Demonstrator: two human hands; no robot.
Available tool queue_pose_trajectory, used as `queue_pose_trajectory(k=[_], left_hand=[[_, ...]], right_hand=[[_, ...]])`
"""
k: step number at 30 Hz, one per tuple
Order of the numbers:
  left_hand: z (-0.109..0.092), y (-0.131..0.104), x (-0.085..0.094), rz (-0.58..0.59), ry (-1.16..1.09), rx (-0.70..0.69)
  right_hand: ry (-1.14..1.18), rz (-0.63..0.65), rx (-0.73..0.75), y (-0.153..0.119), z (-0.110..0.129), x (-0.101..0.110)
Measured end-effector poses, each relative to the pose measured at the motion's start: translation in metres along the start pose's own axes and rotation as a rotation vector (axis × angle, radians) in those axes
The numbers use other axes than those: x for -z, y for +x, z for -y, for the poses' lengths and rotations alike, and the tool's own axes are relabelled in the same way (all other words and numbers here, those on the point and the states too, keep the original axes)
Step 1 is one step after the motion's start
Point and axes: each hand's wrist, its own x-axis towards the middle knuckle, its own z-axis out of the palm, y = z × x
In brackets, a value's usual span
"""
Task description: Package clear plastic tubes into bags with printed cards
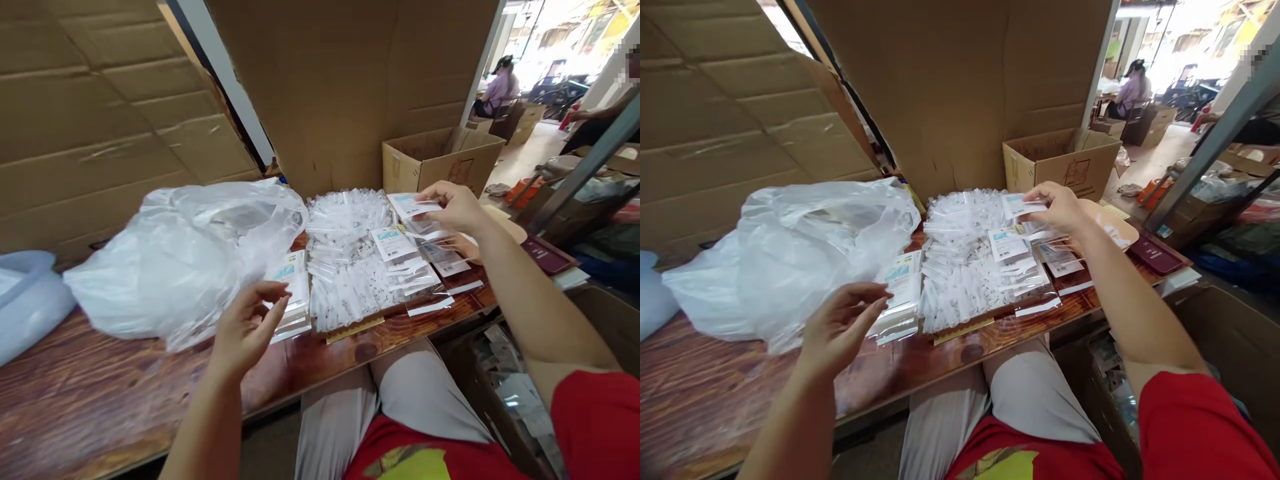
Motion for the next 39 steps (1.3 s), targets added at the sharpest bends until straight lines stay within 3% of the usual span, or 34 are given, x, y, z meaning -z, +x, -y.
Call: queue_pose_trajectory(k=[3, 6, 10, 15, 18, 21, 22, 25, 29, 33, 36, 39], left_hand=[[0.042, 0.017, 0.009, 0.083, 0.291, -0.069], [0.066, 0.021, 0.009, 0.109, 0.402, -0.125], [0.075, 0.011, 0.009, 0.178, 0.436, -0.133], [0.081, 0.003, 0.011, 0.235, 0.444, -0.022], [0.086, 0.003, 0.009, 0.272, 0.449, 0.006], [0.087, 0.003, 0.007, 0.272, 0.458, 0.004], [0.087, 0.002, 0.006, 0.264, 0.463, 0.009], [0.086, 0.001, 0.007, 0.237, 0.479, 0.033], [0.081, -0.001, 0.008, 0.239, 0.543, 0.06], [0.076, -0.003, 0.007, 0.282, 0.623, 0.062], [0.076, -0.003, 0.006, 0.281, 0.647, 0.054], [0.08, -0.003, 0.006, 0.249, 0.633, 0.051]], right_hand=[[-0.377, 0.316, -0.089, 0.027, -0.027, 0.026], [-0.463, 0.567, -0.113, 0.042, -0.034, 0.032], [-0.488, 0.755, -0.149, 0.059, -0.031, 0.026], [-0.542, 0.906, -0.216, 0.076, -0.027, 0.012], [-0.663, 0.793, -0.139, 0.08, -0.004, -0.002], [-0.78, 0.584, 0.158, 0.078, 0.032, -0.037], [-0.791, 0.628, 0.237, 0.077, 0.043, -0.053], [-0.846, 0.678, 0.27, 0.075, 0.062, -0.105], [-0.944, 0.683, 0.28, 0.074, 0.058, -0.151], [-0.98, 0.674, 0.313, 0.077, 0.046, -0.159], [-0.976, 0.649, 0.347, 0.076, 0.048, -0.148], [-0.955, 0.552, 0.391, 0.06, 0.064, -0.134]])
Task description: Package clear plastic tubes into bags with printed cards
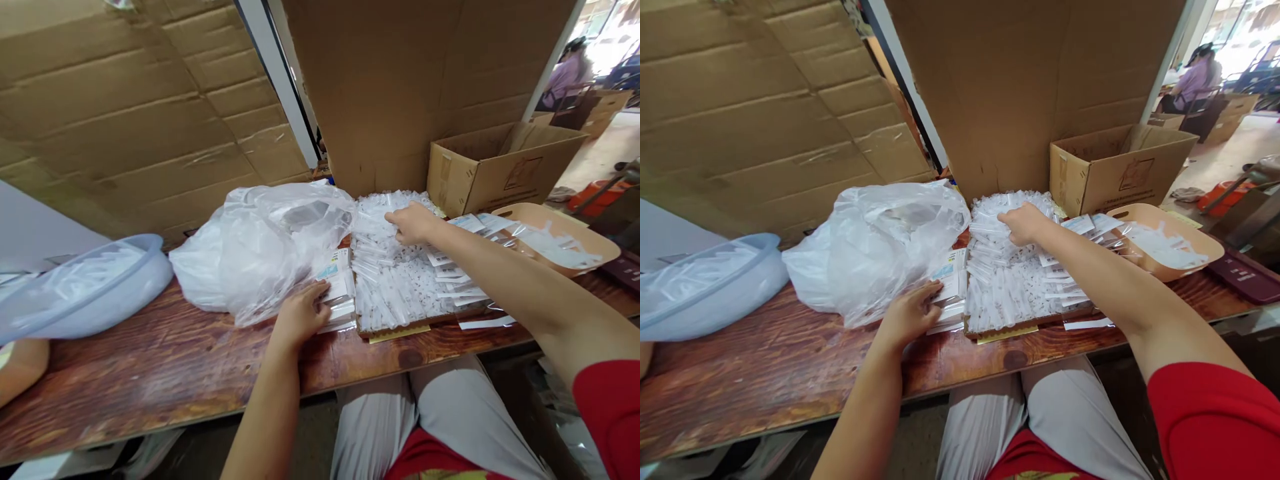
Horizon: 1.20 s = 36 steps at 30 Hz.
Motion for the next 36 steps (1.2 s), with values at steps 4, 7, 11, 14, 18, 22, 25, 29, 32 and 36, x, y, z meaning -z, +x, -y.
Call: queue_pose_trajectory(k=[4, 7, 11, 14, 18, 22, 25, 29, 32, 36], left_hand=[[0.005, 0.002, -0.004, -0.067, -0.051, -0.027], [0.005, 0.003, -0.007, -0.13, -0.073, -0.055], [0.003, 0.004, -0.011, -0.249, -0.033, -0.026], [0.001, 0.006, -0.013, -0.328, -0.014, 0.01], [0.001, 0.007, -0.013, -0.39, -0.104, 0.09], [-0.005, 0.008, -0.011, -0.438, -0.303, 0.157], [-0.012, 0.009, -0.01, -0.477, -0.541, 0.241], [-0.023, 0.012, -0.008, -0.447, -0.945, 0.407], [-0.03, 0.014, -0.007, -0.444, -1.127, 0.44], [-0.035, 0.013, -0.007, -0.438, -1.187, 0.412]], right_hand=[[0.02, -0.14, -0.022, -0.042, 0.044, 0.012], [0.149, -0.206, 0.022, -0.068, 0.083, 0.002], [0.216, -0.19, -0.002, -0.081, 0.109, -0.026], [0.21, -0.207, -0.039, -0.078, 0.109, -0.04], [0.221, -0.257, -0.061, -0.074, 0.101, -0.049], [0.243, -0.333, -0.043, -0.07, 0.092, -0.048], [0.238, -0.545, 0.033, -0.07, 0.082, -0.033], [0.206, -1.0, 0.273, -0.077, 0.082, -0.004], [0.156, -1.161, 0.505, -0.083, 0.099, 0.006], [0.123, -1.045, 0.801, -0.079, 0.122, -0.009]])
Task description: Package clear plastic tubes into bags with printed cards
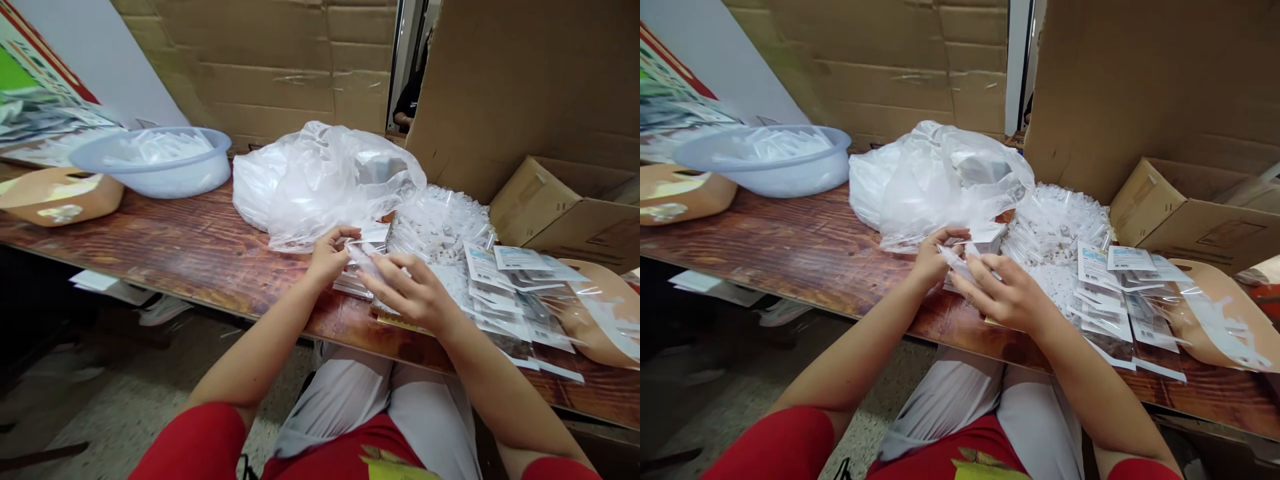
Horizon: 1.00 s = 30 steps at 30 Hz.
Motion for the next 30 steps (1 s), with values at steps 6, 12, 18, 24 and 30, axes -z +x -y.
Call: queue_pose_trajectory(k=[6, 12, 18, 24, 30], left_hand=[[0.001, -0.003, -0.003, 0.044, -0.018, 0.006], [0.004, -0.005, -0.009, 0.041, -0.048, -0.041], [-0.001, -0.014, -0.014, 0.184, -0.156, -0.124], [-0.005, -0.015, -0.011, 0.244, -0.248, -0.158], [-0.004, -0.019, -0.011, 0.247, -0.163, -0.193]], right_hand=[[0.09, 0.094, -0.089, -0.012, -0.002, -0.02], [0.04, 0.161, -0.141, -0.019, -0.006, -0.032], [0.07, 0.303, -0.41, -0.018, 0.001, -0.047], [0.448, 0.12, -0.663, -0.017, -0.008, -0.019], [0.856, 0.204, -0.881, -0.028, -0.022, -0.019]])
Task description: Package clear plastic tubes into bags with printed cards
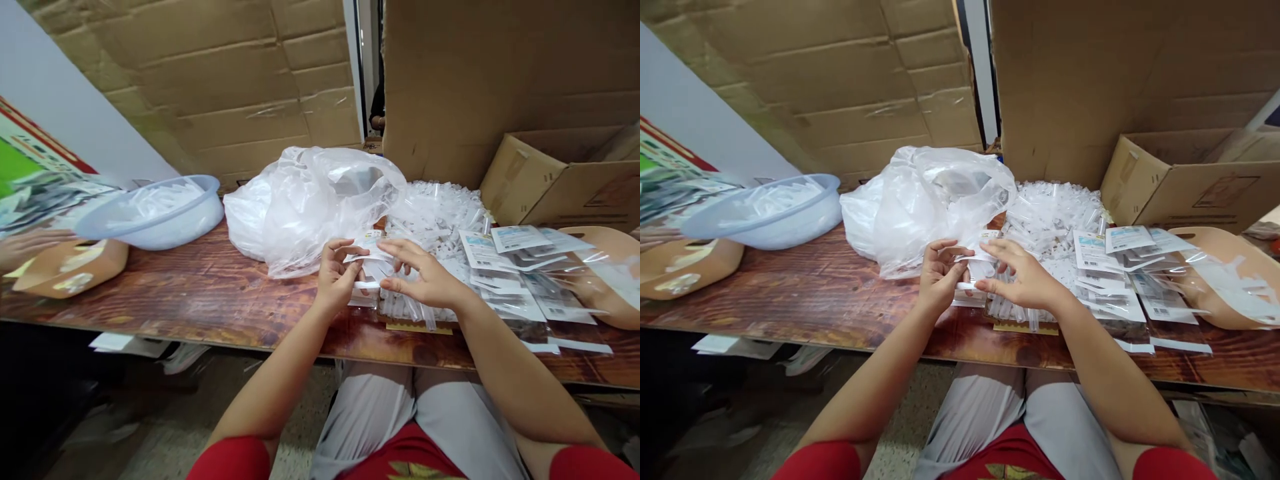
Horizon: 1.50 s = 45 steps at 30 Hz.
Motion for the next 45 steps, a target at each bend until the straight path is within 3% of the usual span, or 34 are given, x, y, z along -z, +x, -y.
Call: queue_pose_trajectory(k=[4, 10, 13, 21, 23, 25, 28, 32, 34, 37, 40, 45], left_hand=[[0.0, -0.004, -0.004, -0.006, 0.064, -0.063], [0.005, -0.014, -0.017, 0.084, 0.146, -0.232], [0.008, -0.015, -0.018, 0.104, 0.168, -0.351], [0.004, -0.023, -0.017, 0.128, 0.274, -0.496], [0.002, -0.025, -0.013, 0.15, 0.324, -0.569], [-0.003, -0.023, -0.005, 0.142, 0.422, -0.617], [-0.01, -0.012, 0.012, 0.123, 0.729, -0.507], [-0.009, 0.005, 0.028, 0.238, 1.063, -0.384], [-0.003, 0.009, 0.031, 0.277, 1.091, -0.339], [0.006, 0.012, 0.034, 0.322, 1.102, -0.271], [0.011, 0.014, 0.039, 0.358, 1.115, -0.172], [0.013, 0.016, 0.045, 0.363, 1.145, -0.085]], right_hand=[[0.175, -0.023, -0.062, 0.005, -0.004, -0.006], [0.176, -0.368, -0.184, 0.014, 0.003, -0.029], [0.141, -0.462, -0.143, 0.015, 0.004, -0.036], [0.095, -0.517, -0.021, 0.013, 0.001, -0.042], [0.069, -0.534, 0.027, 0.007, 0.007, -0.029], [-0.018, -0.559, 0.092, -0.005, 0.016, -0.002], [-0.244, -0.639, 0.084, -0.034, 0.023, 0.058], [-0.488, -0.703, -0.142, -0.067, 0.002, 0.146], [-0.583, -0.605, -0.276, -0.074, -0.019, 0.181], [-0.633, -0.254, -0.441, -0.075, -0.044, 0.213], [-0.68, -0.02, -0.477, -0.075, -0.054, 0.223], [-0.83, 0.146, -0.566, -0.067, -0.06, 0.227]])
